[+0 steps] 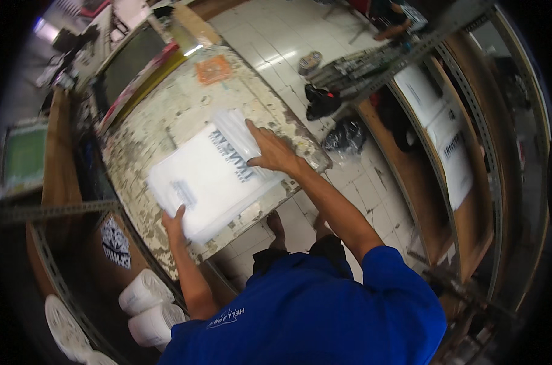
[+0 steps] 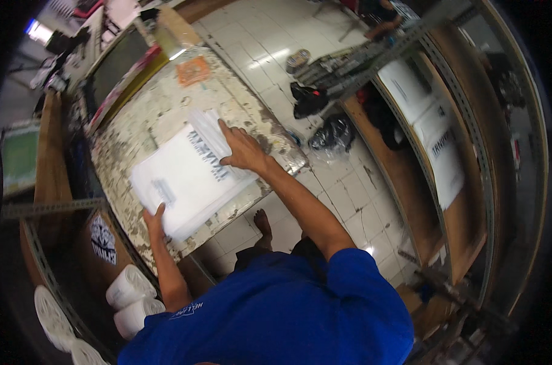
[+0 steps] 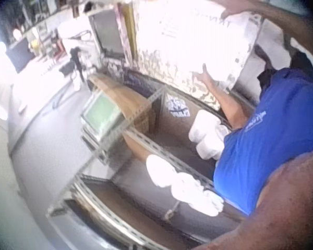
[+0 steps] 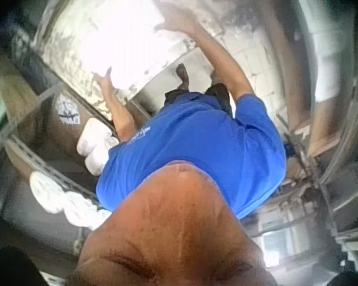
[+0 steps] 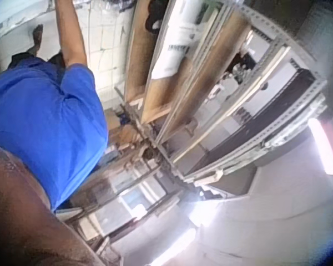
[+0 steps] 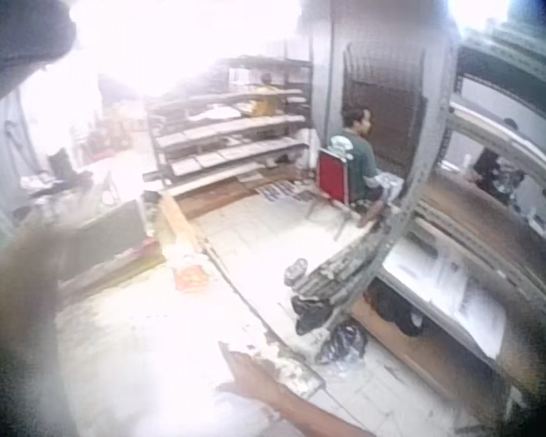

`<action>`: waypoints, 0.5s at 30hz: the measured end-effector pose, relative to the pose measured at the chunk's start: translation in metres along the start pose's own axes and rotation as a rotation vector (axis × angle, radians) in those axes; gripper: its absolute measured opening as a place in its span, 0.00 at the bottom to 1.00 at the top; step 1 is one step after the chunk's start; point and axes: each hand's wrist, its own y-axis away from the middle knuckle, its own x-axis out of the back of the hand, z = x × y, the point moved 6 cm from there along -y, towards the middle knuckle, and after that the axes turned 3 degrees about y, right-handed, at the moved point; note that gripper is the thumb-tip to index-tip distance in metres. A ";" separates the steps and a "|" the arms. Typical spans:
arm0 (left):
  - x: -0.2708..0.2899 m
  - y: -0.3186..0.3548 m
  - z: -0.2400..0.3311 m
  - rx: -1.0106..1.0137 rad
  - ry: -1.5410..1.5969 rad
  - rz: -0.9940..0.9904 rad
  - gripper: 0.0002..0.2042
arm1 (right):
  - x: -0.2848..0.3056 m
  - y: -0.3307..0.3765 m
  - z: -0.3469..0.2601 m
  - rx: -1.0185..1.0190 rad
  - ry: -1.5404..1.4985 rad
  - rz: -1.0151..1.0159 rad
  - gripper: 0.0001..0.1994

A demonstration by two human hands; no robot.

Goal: The person picks up a stack of printed plastic bags, folds them together, and rolls them into a bundle by hand.

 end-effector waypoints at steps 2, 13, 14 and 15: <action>0.002 0.001 -0.010 -0.024 0.167 -0.079 0.23 | 0.028 0.034 0.004 0.158 -0.014 0.235 0.41; 0.044 -0.005 -0.027 0.010 -0.086 0.164 0.31 | -0.045 0.249 0.452 -0.884 -0.163 0.628 0.20; 0.053 -0.002 -0.029 -0.022 -0.165 0.231 0.29 | -0.072 0.260 0.480 -0.932 -0.143 0.528 0.21; 0.068 -0.002 -0.036 0.006 -0.201 0.325 0.28 | -0.095 0.265 0.508 -0.973 -0.124 0.432 0.22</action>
